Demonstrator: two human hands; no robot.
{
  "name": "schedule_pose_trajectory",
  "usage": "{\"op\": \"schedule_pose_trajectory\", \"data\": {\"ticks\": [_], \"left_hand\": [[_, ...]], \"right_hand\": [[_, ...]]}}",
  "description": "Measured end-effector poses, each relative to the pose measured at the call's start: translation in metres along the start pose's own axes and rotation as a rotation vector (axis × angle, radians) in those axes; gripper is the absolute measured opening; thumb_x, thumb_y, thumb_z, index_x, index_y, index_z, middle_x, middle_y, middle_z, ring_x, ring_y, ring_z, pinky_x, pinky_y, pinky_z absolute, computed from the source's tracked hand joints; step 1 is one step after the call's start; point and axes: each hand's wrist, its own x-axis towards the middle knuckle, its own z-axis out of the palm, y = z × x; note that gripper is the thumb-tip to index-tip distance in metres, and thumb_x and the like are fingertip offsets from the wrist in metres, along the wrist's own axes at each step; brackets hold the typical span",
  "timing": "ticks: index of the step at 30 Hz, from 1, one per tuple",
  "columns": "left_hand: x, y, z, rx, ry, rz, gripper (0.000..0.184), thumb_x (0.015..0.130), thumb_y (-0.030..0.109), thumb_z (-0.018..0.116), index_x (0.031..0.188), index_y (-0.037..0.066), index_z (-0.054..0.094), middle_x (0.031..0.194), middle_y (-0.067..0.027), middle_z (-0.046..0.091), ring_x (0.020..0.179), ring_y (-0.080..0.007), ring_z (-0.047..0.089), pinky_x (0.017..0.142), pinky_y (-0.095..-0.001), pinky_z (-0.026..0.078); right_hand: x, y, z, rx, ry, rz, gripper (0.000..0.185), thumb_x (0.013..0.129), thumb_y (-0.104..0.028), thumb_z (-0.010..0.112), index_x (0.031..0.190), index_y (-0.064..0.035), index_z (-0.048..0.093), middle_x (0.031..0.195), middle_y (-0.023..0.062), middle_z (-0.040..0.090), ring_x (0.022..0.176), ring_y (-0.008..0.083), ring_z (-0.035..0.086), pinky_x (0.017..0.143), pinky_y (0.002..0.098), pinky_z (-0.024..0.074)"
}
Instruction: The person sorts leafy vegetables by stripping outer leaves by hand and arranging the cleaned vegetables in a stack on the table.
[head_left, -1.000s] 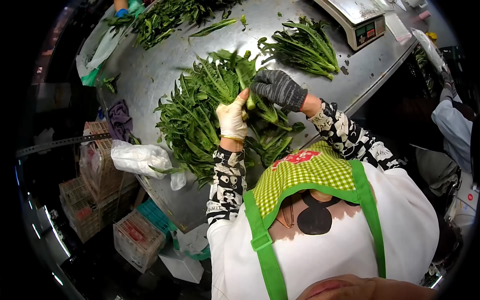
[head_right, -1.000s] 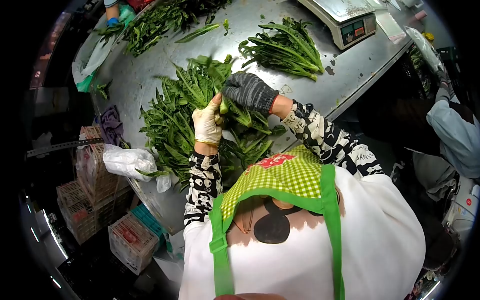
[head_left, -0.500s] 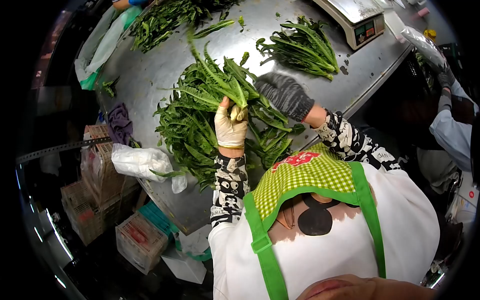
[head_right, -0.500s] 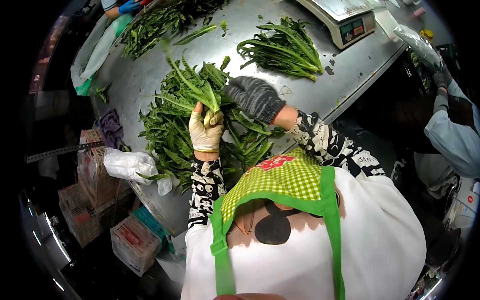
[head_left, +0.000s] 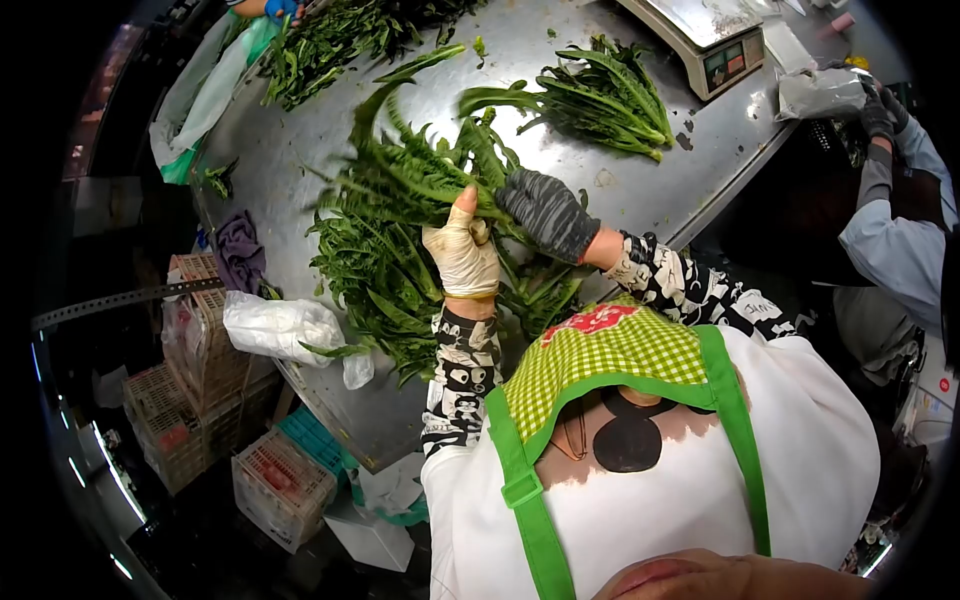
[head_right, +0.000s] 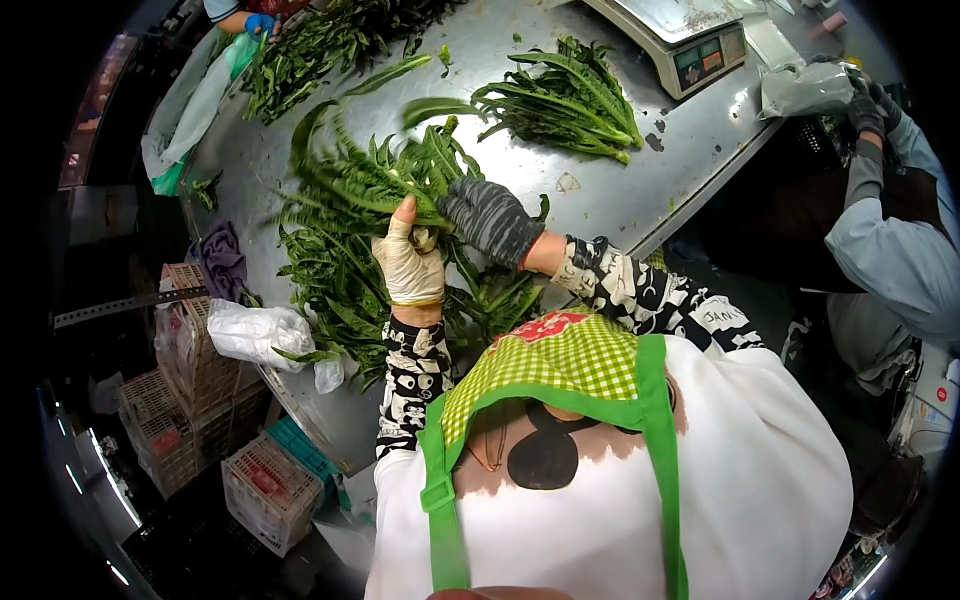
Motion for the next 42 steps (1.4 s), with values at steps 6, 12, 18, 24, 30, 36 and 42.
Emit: {"op": "schedule_pose_trajectory", "data": {"ticks": [6,12,18,24,30,36,42], "left_hand": [[-0.001,0.026,-0.002,-0.184,0.080,-0.029,0.029,0.085,0.023,0.070,0.106,0.003,0.064,0.073,0.0019,0.058,0.051,-0.0053,0.041,0.046,-0.0187,0.037],[0.006,0.019,-0.002,-0.024,0.208,-0.039,0.024,0.076,0.013,0.078,0.090,0.006,0.061,0.073,0.0015,0.060,0.046,-0.0046,0.048,0.036,-0.0171,0.034],[-0.005,-0.001,0.008,-0.051,0.114,-0.070,0.032,0.078,0.030,0.077,0.092,0.005,0.063,0.074,-0.0019,0.062,0.046,-0.0061,0.045,0.043,-0.0188,0.036],[0.000,0.001,-0.012,-0.441,-0.102,-0.174,0.043,0.080,0.040,0.071,0.104,0.005,0.063,0.080,-0.0051,0.065,0.041,-0.0071,0.037,0.041,-0.0173,0.032],[-0.013,0.004,0.010,-0.239,-0.115,-0.335,0.056,0.074,0.045,0.076,0.114,0.009,0.059,0.097,-0.0036,0.064,0.071,-0.0139,0.059,0.051,-0.0229,0.044],[-0.005,-0.005,0.003,-0.242,-0.017,-0.334,0.041,0.078,0.033,0.076,0.107,0.008,0.061,0.095,-0.0046,0.065,0.082,-0.0163,0.062,0.069,-0.0288,0.053],[-0.005,-0.015,0.006,-0.242,0.000,-0.344,0.036,0.076,0.029,0.079,0.102,0.010,0.063,0.085,-0.0003,0.063,0.069,-0.0122,0.057,0.055,-0.0252,0.047]], "right_hand": [[0.000,0.021,-0.025,0.437,-0.709,0.689,0.033,0.089,-0.032,0.056,0.104,-0.0035,0.063,0.085,0.0147,0.063,0.077,0.0302,0.061,0.070,0.0406,0.0490],[0.023,-0.025,-0.052,0.207,-0.506,0.521,0.053,0.076,-0.045,0.070,0.106,-0.0019,0.061,0.088,0.0176,0.065,0.083,0.0329,0.063,0.075,0.0427,0.0489],[0.026,-0.014,-0.041,0.672,-0.400,0.665,0.040,0.082,-0.030,0.068,0.104,0.0013,0.060,0.091,0.0168,0.065,0.083,0.0277,0.063,0.073,0.0370,0.0489],[0.024,-0.005,-0.049,1.107,-0.304,0.976,0.025,0.090,-0.022,0.061,0.093,0.0025,0.063,0.073,0.0095,0.065,0.064,0.0154,0.059,0.060,0.0309,0.0471],[0.016,-0.003,-0.051,1.205,-0.368,0.810,0.030,0.094,-0.027,0.056,0.086,0.0002,0.065,0.062,0.0020,0.059,0.050,0.0081,0.053,0.045,0.0240,0.0427],[0.012,0.001,-0.049,1.121,-0.328,0.942,0.030,0.092,-0.027,0.058,0.096,0.0015,0.065,0.073,0.0055,0.064,0.059,0.0103,0.057,0.054,0.0253,0.0459],[0.015,-0.010,-0.053,0.360,-0.429,0.440,0.029,0.089,-0.032,0.057,0.101,-0.0071,0.066,0.085,0.0138,0.064,0.078,0.0315,0.062,0.067,0.0402,0.0485]]}}
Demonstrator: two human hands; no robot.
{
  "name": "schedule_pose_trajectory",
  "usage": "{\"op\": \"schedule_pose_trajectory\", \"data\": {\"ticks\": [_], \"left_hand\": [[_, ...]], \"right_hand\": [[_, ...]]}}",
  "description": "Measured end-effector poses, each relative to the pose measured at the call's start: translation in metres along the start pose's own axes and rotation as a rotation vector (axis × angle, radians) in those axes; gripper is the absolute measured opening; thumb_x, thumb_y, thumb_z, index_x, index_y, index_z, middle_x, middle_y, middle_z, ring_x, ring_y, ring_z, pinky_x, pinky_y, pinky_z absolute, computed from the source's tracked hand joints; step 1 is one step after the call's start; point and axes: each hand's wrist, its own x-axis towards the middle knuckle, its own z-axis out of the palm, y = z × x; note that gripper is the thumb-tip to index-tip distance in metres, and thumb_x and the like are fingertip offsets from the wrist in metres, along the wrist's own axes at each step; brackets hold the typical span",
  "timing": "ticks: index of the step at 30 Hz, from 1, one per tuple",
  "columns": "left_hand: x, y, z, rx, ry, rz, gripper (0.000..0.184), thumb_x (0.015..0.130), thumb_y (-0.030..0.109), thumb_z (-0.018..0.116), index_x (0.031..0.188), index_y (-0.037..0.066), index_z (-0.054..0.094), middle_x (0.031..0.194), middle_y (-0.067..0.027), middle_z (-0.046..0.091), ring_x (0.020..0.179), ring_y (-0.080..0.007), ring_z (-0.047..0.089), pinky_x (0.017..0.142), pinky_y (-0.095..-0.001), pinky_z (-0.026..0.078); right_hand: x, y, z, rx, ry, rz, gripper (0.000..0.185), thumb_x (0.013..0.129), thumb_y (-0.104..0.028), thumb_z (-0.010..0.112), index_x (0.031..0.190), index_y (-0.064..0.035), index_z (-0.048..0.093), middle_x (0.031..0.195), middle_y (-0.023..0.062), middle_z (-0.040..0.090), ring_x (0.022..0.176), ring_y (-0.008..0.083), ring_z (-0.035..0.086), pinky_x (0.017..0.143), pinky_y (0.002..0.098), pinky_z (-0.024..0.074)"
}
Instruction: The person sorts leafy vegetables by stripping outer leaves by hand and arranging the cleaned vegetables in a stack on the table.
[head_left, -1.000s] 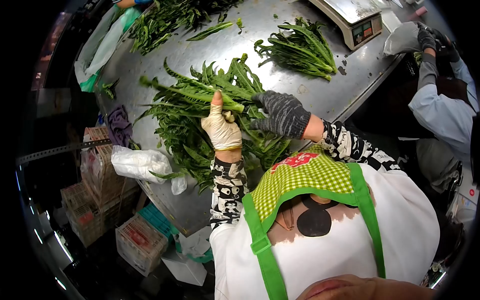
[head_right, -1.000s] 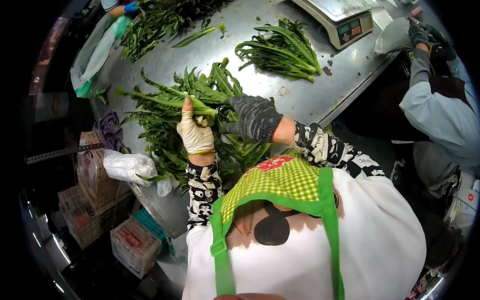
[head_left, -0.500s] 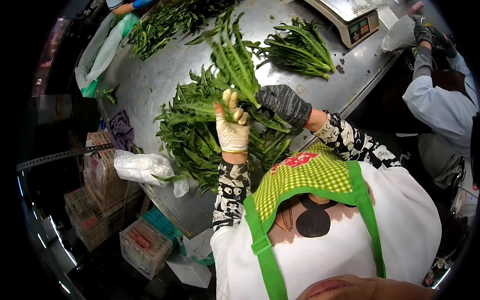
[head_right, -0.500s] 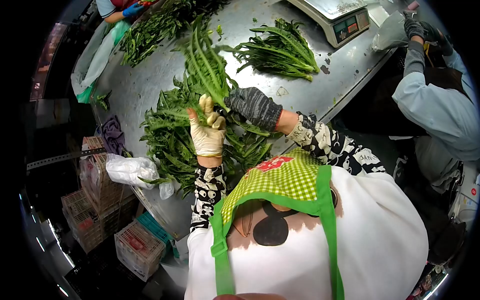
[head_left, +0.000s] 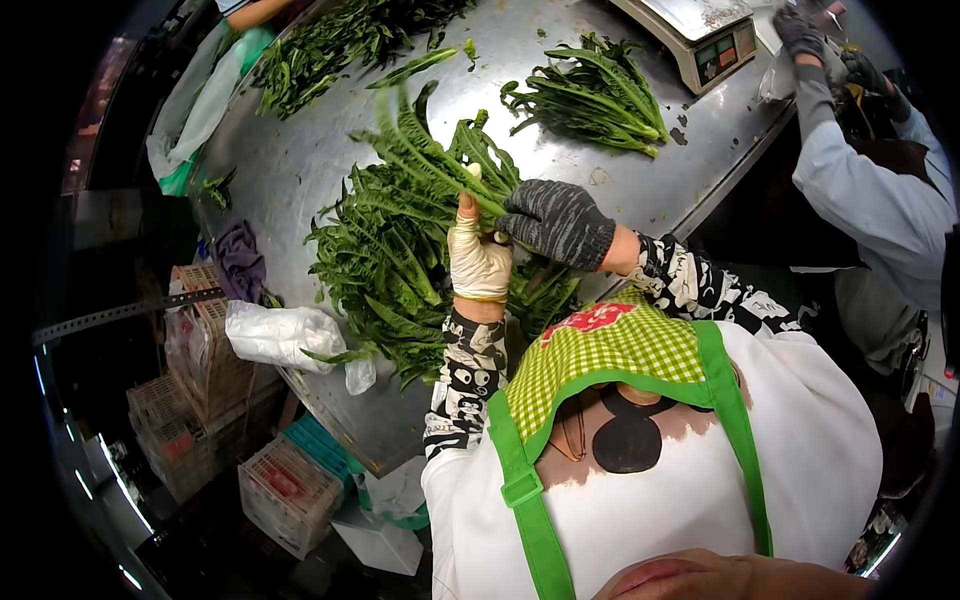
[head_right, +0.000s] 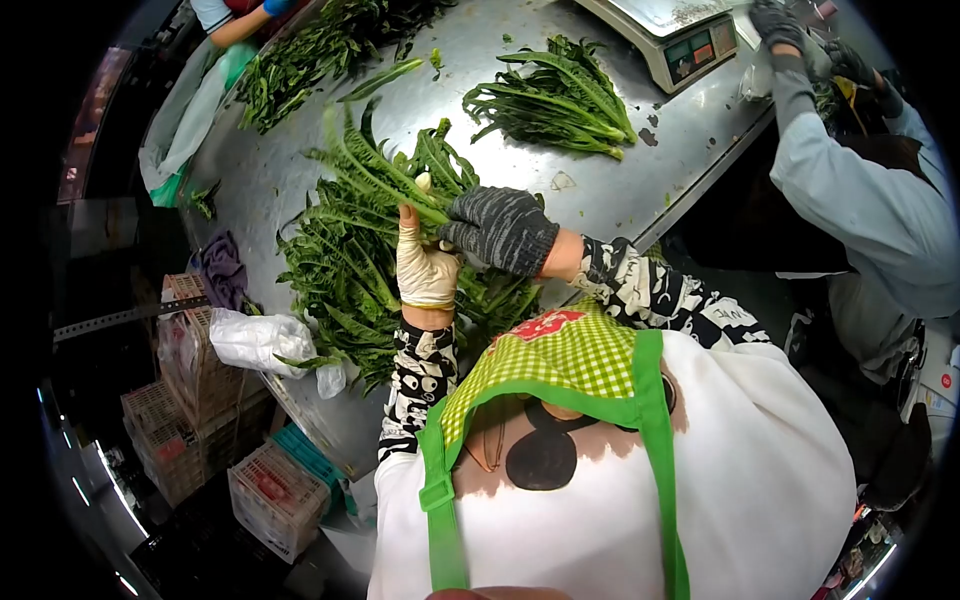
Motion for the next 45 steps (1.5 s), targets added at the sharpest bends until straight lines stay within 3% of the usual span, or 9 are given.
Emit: {"op": "schedule_pose_trajectory", "data": {"ticks": [7,10,12,15,22,24,33,38,45], "left_hand": [[-0.008,-0.004,-0.003,0.126,0.028,0.041,0.030,0.078,0.021,0.077,0.100,0.006,0.064,0.083,-0.0032,0.063,0.070,-0.0134,0.058,0.061,-0.0278,0.049],[-0.012,-0.002,0.000,0.143,0.027,0.142,0.028,0.080,0.021,0.074,0.100,0.004,0.064,0.088,-0.0058,0.066,0.079,-0.0164,0.062,0.074,-0.0307,0.053],[-0.014,0.006,0.010,0.024,-0.073,0.187,0.028,0.084,0.019,0.069,0.106,0.003,0.063,0.100,-0.0100,0.066,0.089,-0.0192,0.062,0.084,-0.0338,0.052],[-0.016,0.013,0.017,0.000,-0.090,0.200,0.025,0.086,0.019,0.067,0.105,0.003,0.064,0.100,-0.0091,0.065,0.092,-0.0186,0.061,0.086,-0.0337,0.052],[-0.020,-0.046,0.032,0.243,-0.131,0.232,0.043,0.075,-0.001,0.067,0.115,-0.001,0.051,0.104,-0.0100,0.064,0.089,-0.0231,0.063,0.081,-0.0325,0.052],[-0.018,-0.053,0.014,1.147,-0.403,0.518,0.048,0.076,-0.006,0.061,0.121,-0.004,0.044,0.109,-0.0116,0.061,0.094,-0.0241,0.061,0.085,-0.0317,0.050],[-0.023,-0.052,0.002,0.788,-0.293,0.210,0.059,0.083,-0.001,0.066,0.135,-0.002,0.039,0.116,-0.0114,0.055,0.093,-0.0148,0.060,0.076,-0.0248,0.053],[-0.020,-0.049,-0.017,0.916,-0.274,0.097,0.048,0.083,0.003,0.068,0.126,-0.006,0.047,0.101,-0.0065,0.058,0.083,-0.0101,0.057,0.075,-0.0219,0.051],[-0.023,-0.054,-0.020,1.788,-0.340,0.649,0.055,0.065,0.014,0.078,0.114,0.001,0.059,0.093,-0.0129,0.061,0.088,-0.0306,0.057,0.080,-0.0384,0.046]], "right_hand": [[-0.005,0.026,0.034,0.034,0.255,-0.075,0.017,0.090,-0.014,0.053,0.097,-0.0051,0.065,0.085,0.0142,0.064,0.073,0.0264,0.062,0.064,0.0351,0.0496],[0.001,0.028,0.025,0.775,-0.034,0.546,0.017,0.091,-0.014,0.051,0.096,-0.0046,0.065,0.077,0.0152,0.063,0.062,0.0265,0.061,0.059,0.0356,0.0497],[-0.002,0.046,0.019,-0.143,-0.156,-0.348,0.022,0.089,-0.021,0.053,0.102,-0.0065,0.063,0.071,0.0156,0.061,0.060,0.0258,0.061,0.056,0.0372,0.0499],[-0.014,0.026,-0.006,0.051,-0.441,0.267,0.059,0.083,-0.041,0.061,0.126,-0.0011,0.051,0.098,0.0221,0.064,0.085,0.0367,0.063,0.075,0.0438,0.0504],[-0.001,0.000,-0.012,0.370,0.114,0.043,0.088,0.068,-0.039,0.079,0.135,-0.0006,0.036,0.124,0.0199,0.054,0.112,0.0309,0.054,0.099,0.0369,0.0417],[0.003,0.002,-0.008,0.780,0.224,0.178,0.082,0.071,-0.031,0.079,0.135,-0.0018,0.037,0.125,0.0163,0.054,0.112,0.0259,0.053,0.099,0.0342,0.0420],[0.003,0.068,-0.079,0.893,0.645,0.015,0.061,0.081,-0.018,0.072,0.131,-0.0019,0.043,0.124,0.0134,0.056,0.112,0.0209,0.055,0.096,0.0343,0.0462],[0.000,0.141,-0.146,-0.269,0.518,0.227,0.070,0.075,-0.034,0.076,0.127,0.0014,0.046,0.115,0.0183,0.060,0.103,0.0259,0.059,0.090,0.0364,0.0476],[0.004,0.244,-0.139,-0.282,0.023,0.599,0.091,0.079,-0.056,0.064,0.141,0.0000,0.030,0.133,0.0255,0.048,0.119,0.0347,0.051,0.100,0.0383,0.0407]]}}
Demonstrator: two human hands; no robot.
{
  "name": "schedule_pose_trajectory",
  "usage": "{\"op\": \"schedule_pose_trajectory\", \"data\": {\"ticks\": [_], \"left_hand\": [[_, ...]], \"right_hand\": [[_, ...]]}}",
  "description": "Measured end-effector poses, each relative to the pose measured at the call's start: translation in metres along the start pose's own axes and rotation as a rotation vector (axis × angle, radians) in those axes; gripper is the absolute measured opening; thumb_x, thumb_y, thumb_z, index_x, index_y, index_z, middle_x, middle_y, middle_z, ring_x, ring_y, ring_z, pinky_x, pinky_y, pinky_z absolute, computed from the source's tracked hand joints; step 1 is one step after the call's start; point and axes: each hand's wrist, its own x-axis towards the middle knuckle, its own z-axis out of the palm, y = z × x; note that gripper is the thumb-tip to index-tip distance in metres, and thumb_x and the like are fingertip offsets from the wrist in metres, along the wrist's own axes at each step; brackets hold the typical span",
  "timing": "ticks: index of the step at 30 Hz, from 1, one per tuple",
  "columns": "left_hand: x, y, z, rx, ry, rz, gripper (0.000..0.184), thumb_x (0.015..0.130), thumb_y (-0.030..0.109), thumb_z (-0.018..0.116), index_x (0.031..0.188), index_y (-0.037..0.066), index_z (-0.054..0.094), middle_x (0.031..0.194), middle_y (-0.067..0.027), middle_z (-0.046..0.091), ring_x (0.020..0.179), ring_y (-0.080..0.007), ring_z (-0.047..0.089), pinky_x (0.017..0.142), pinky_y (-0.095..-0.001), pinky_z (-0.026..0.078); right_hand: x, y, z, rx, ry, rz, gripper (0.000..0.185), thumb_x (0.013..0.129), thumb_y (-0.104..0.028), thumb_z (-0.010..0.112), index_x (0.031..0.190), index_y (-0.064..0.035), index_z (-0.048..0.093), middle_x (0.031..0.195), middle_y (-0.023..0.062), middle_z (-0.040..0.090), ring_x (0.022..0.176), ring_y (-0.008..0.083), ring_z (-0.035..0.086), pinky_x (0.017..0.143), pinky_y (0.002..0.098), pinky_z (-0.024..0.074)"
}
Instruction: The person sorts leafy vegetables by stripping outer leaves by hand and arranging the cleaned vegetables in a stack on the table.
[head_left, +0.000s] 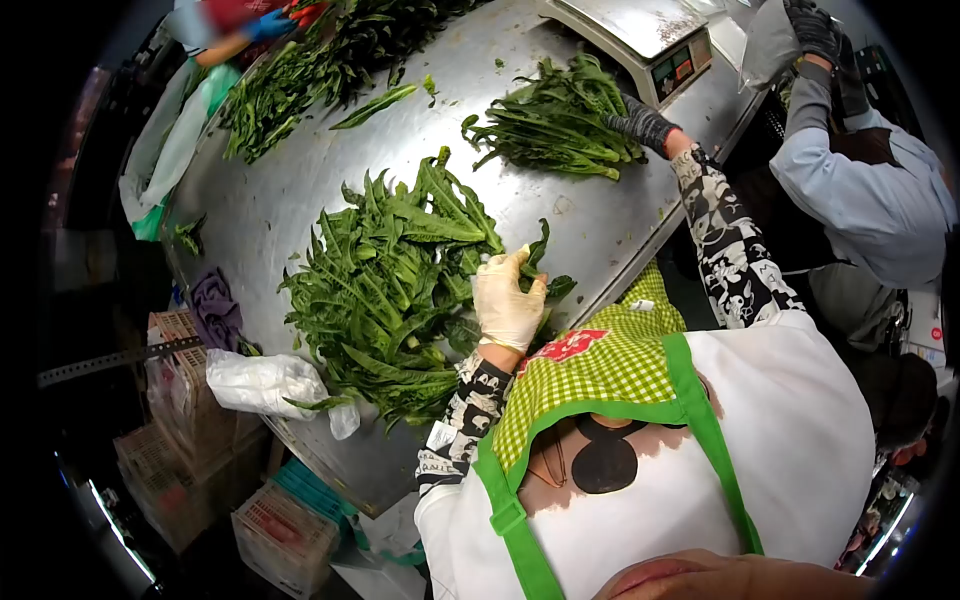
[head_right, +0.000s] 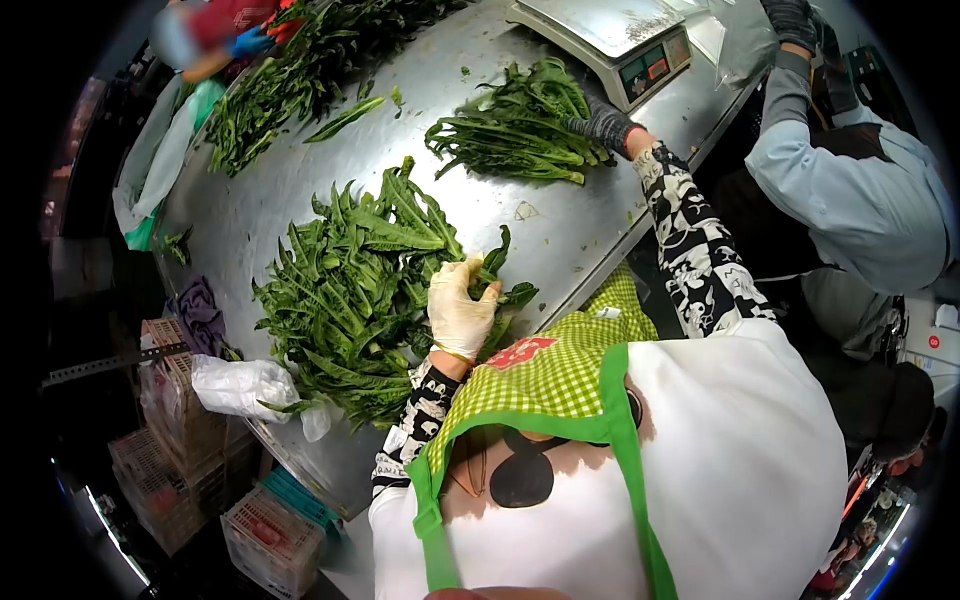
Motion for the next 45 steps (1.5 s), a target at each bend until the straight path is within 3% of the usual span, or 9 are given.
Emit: {"op": "schedule_pose_trajectory", "data": {"ticks": [4,7,13,15,17,23,30,37,45], "left_hand": [[0.009,0.004,-0.011,0.292,0.173,0.108,0.068,0.062,0.029,0.080,0.121,0.006,0.057,0.105,-0.0154,0.059,0.098,-0.0323,0.054,0.084,-0.0401,0.044],[-0.001,-0.018,0.002,0.184,-0.130,-0.001,0.064,0.062,0.029,0.080,0.119,0.007,0.059,0.107,-0.0151,0.059,0.099,-0.0325,0.054,0.084,-0.0403,0.044],[-0.013,-0.010,0.016,-0.260,-0.442,-0.122,0.036,0.074,0.026,0.075,0.101,0.003,0.068,0.096,-0.0167,0.066,0.090,-0.0320,0.064,0.079,-0.0351,0.049],[-0.015,-0.009,0.014,-0.219,-0.343,-0.027,0.033,0.075,0.025,0.073,0.099,0.002,0.069,0.094,-0.0173,0.066,0.089,-0.0315,0.064,0.078,-0.0346,0.049],[-0.013,-0.012,0.010,-0.278,-0.268,-0.051,0.028,0.075,0.024,0.072,0.093,0.002,0.069,0.091,-0.0169,0.067,0.085,-0.0348,0.063,0.076,-0.0377,0.049],[-0.008,-0.012,-0.024,-0.921,0.109,-0.485,0.027,0.087,0.028,0.067,0.089,0.001,0.065,0.088,-0.0083,0.070,0.064,-0.0103,0.064,0.051,-0.0184,0.047],[0.028,-0.026,-0.041,-1.434,0.168,-0.667,0.032,0.081,0.031,0.074,0.094,0.004,0.062,0.065,0.0003,0.057,0.050,-0.0069,0.051,0.044,-0.0183,0.036],[0.034,-0.021,-0.025,-1.674,0.182,-0.587,0.027,0.084,0.019,0.070,0.105,0.003,0.064,0.069,0.0029,0.055,0.054,-0.0063,0.044,0.051,-0.0212,0.032],[0.033,-0.030,-0.041,-1.590,0.370,-0.631,0.021,0.084,0.027,0.071,0.088,0.008,0.065,0.072,0.0006,0.062,0.058,-0.0087,0.057,0.047,-0.0203,0.043]], "right_hand": [[0.000,-0.011,0.006,-0.129,0.072,0.314,0.092,0.079,-0.058,0.060,0.138,0.0067,0.033,0.136,0.0269,0.043,0.126,0.0363,0.043,0.105,0.0384,0.0349],[-0.024,-0.033,0.014,-0.558,0.694,-0.051,0.073,0.078,-0.041,0.068,0.130,0.0039,0.044,0.126,0.0251,0.051,0.116,0.0354,0.051,0.102,0.0429,0.0372],[-0.091,-0.161,0.085,0.013,0.386,-0.699,0.037,0.082,-0.030,0.064,0.108,-0.0045,0.061,0.098,0.0158,0.062,0.094,0.0295,0.058,0.089,0.0396,0.0453],[-0.111,-0.207,0.088,-0.119,-0.154,-0.427,0.036,0.079,-0.032,0.066,0.104,-0.0069,0.063,0.096,0.0143,0.063,0.094,0.0281,0.059,0.086,0.0402,0.0457],[-0.110,-0.213,0.111,-0.209,-0.204,-0.437,0.036,0.077,-0.033,0.068,0.101,-0.0072,0.063,0.096,0.0137,0.063,0.093,0.0291,0.060,0.082,0.0412,0.0458],[-0.107,-0.203,0.121,0.174,-0.063,-0.344,0.027,0.080,-0.030,0.063,0.092,-0.0055,0.065,0.086,0.0177,0.064,0.080,0.0332,0.063,0.072,0.0404,0.0499],[-0.138,-0.213,0.074,0.537,-0.126,-0.408,0.021,0.085,-0.019,0.061,0.094,-0.0003,0.064,0.082,0.0174,0.065,0.074,0.0280,0.063,0.070,0.0384,0.0497],[-0.121,-0.193,0.099,1.164,-0.286,0.168,0.017,0.087,-0.015,0.061,0.095,0.0003,0.063,0.076,0.0083,0.064,0.065,0.0129,0.059,0.058,0.0294,0.0490],[-0.129,-0.186,0.088,0.549,-0.090,-0.257,0.037,0.082,-0.023,0.067,0.109,0.0030,0.060,0.090,0.0161,0.066,0.083,0.0224,0.063,0.081,0.0338,0.0502]]}}
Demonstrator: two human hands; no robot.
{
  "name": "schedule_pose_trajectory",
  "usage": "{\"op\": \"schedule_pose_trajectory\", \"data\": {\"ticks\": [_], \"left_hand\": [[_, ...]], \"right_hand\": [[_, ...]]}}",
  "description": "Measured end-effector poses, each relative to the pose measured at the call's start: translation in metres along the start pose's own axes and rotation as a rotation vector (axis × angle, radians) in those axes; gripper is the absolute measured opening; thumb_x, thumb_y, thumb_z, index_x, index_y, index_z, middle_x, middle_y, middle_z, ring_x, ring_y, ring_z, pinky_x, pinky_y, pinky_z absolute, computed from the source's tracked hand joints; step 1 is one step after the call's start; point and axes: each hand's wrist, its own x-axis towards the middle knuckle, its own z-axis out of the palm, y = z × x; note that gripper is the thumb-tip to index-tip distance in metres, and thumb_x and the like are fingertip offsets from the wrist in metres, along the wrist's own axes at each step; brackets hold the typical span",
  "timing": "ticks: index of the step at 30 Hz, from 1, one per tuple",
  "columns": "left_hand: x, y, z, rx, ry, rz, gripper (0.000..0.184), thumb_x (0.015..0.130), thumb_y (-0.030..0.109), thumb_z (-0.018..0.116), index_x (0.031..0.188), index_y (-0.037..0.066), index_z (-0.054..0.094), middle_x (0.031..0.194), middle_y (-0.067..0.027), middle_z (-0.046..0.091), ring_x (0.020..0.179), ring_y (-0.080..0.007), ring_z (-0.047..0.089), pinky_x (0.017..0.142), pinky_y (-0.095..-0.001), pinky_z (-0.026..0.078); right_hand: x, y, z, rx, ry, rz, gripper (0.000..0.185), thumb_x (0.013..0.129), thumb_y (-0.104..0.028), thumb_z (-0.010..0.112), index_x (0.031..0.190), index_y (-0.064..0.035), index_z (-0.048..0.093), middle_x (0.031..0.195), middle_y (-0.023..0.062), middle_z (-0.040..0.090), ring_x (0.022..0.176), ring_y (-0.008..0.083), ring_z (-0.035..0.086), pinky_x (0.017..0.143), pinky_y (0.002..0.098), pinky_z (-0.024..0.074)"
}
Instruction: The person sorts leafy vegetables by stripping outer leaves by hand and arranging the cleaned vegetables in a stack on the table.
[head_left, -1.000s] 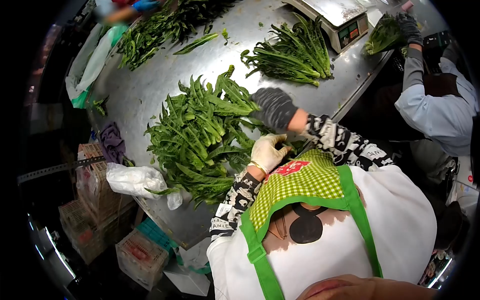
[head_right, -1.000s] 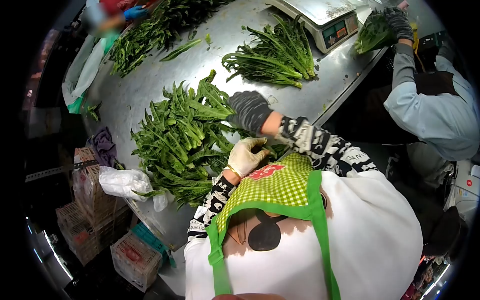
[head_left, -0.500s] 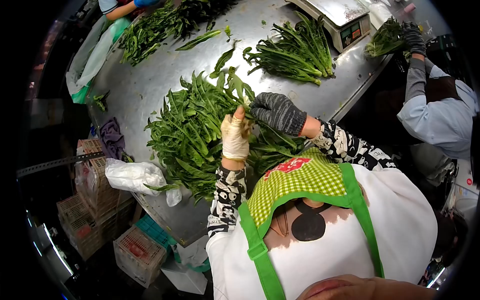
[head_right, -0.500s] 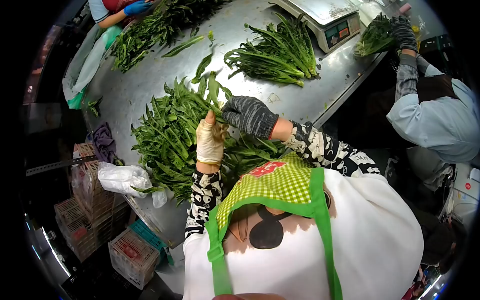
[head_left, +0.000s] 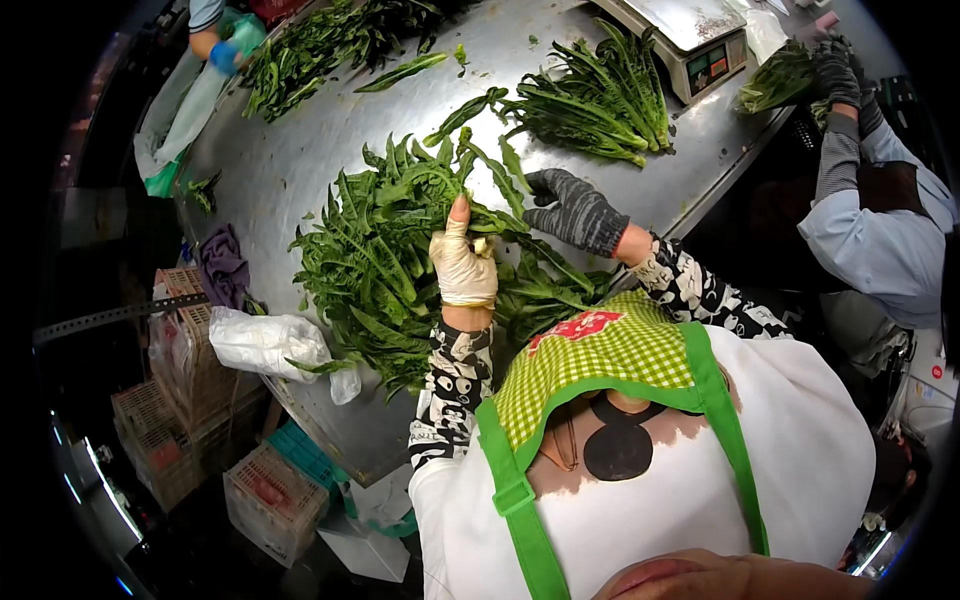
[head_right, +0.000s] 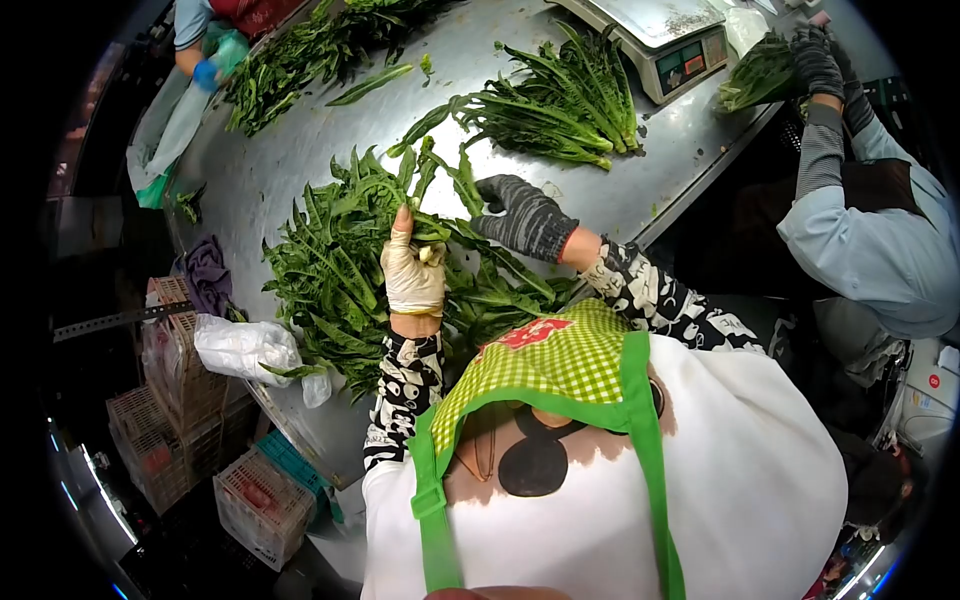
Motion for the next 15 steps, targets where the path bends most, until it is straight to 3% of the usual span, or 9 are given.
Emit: {"op": "schedule_pose_trajectory", "data": {"ticks": [3,6,8,9,11,13,14,15], "left_hand": [[-0.004,-0.005,0.017,0.057,0.084,0.032,0.030,0.078,0.023,0.078,0.062,0.010,0.056,0.059,0.0003,0.056,0.044,-0.0076,0.048,0.039,-0.0207,0.037],[-0.004,-0.021,0.009,-0.047,0.005,0.079,0.024,0.078,0.016,0.077,0.072,0.009,0.055,0.061,0.0007,0.053,0.045,-0.0083,0.046,0.040,-0.0212,0.035],[0.004,-0.023,-0.007,-0.060,-0.166,-0.022,0.017,0.079,0.015,0.075,0.077,0.006,0.061,0.063,-0.0003,0.058,0.050,-0.0110,0.052,0.045,-0.0225,0.040],[0.003,-0.019,-0.008,-0.067,-0.245,-0.074,0.015,0.080,0.015,0.074,0.079,0.005,0.064,0.065,-0.0008,0.060,0.052,-0.0123,0.056,0.048,-0.0232,0.042],[-0.008,-0.014,0.011,0.001,-0.069,-0.067,0.012,0.081,0.012,0.073,0.080,0.004,0.064,0.066,-0.0023,0.062,0.055,-0.0128,0.057,0.050,-0.0232,0.044],[-0.011,-0.015,0.013,-0.102,0.000,-0.101,0.011,0.080,0.005,0.072,0.089,0.003,0.067,0.077,-0.0048,0.067,0.060,-0.0120,0.061,0.052,-0.0234,0.046],[-0.011,-0.013,0.012,-0.105,0.006,-0.073,0.006,0.080,0.007,0.072,0.081,0.003,0.067,0.074,-0.0038,0.066,0.061,-0.0111,0.060,0.056,-0.0245,0.047],[-0.011,-0.011,0.011,-0.081,0.025,-0.043,0.008,0.080,0.008,0.072,0.080,0.003,0.067,0.071,-0.0030,0.064,0.058,-0.0102,0.058,0.053,-0.0240,0.046]], "right_hand": [[-0.004,-0.029,-0.007,0.082,-0.100,-0.046,0.035,0.083,-0.025,0.067,0.106,0.0009,0.063,0.090,0.0160,0.066,0.084,0.0246,0.064,0.081,0.0343,0.0500],[-0.004,-0.026,-0.005,0.057,-0.151,-0.040,0.029,0.085,-0.025,0.064,0.099,0.0002,0.064,0.086,0.0151,0.066,0.079,0.0263,0.063,0.074,0.0354,0.0499],[-0.004,-0.023,0.002,0.119,-0.124,-0.014,0.026,0.086,-0.024,0.063,0.096,0.0004,0.064,0.085,0.0153,0.065,0.076,0.0265,0.062,0.070,0.0360,0.0497],[-0.003,-0.012,0.008,0.129,-0.084,-0.133,0.023,0.087,-0.022,0.061,0.094,-0.0002,0.064,0.081,0.0138,0.064,0.073,0.0238,0.061,0.067,0.0345,0.0497],[0.002,-0.001,0.018,0.173,0.004,-0.319,0.017,0.088,-0.017,0.058,0.091,-0.0012,0.063,0.073,0.0112,0.061,0.066,0.0191,0.059,0.063,0.0316,0.0495],[0.003,0.001,0.015,0.711,-0.084,0.207,0.010,0.088,-0.006,0.054,0.090,-0.0027,0.063,0.069,0.0092,0.060,0.061,0.0156,0.058,0.060,0.0284,0.0490],[0.015,0.016,0.020,1.059,0.061,0.613,0.008,0.085,-0.005,0.057,0.090,-0.0024,0.062,0.071,0.0098,0.062,0.060,0.0175,0.058,0.058,0.0274,0.0487],[0.019,0.031,0.015,0.535,-0.055,0.226,0.013,0.083,-0.012,0.061,0.092,-0.0028,0.062,0.075,0.0103,0.063,0.064,0.0197,0.060,0.060,0.0299,0.0491]]}}
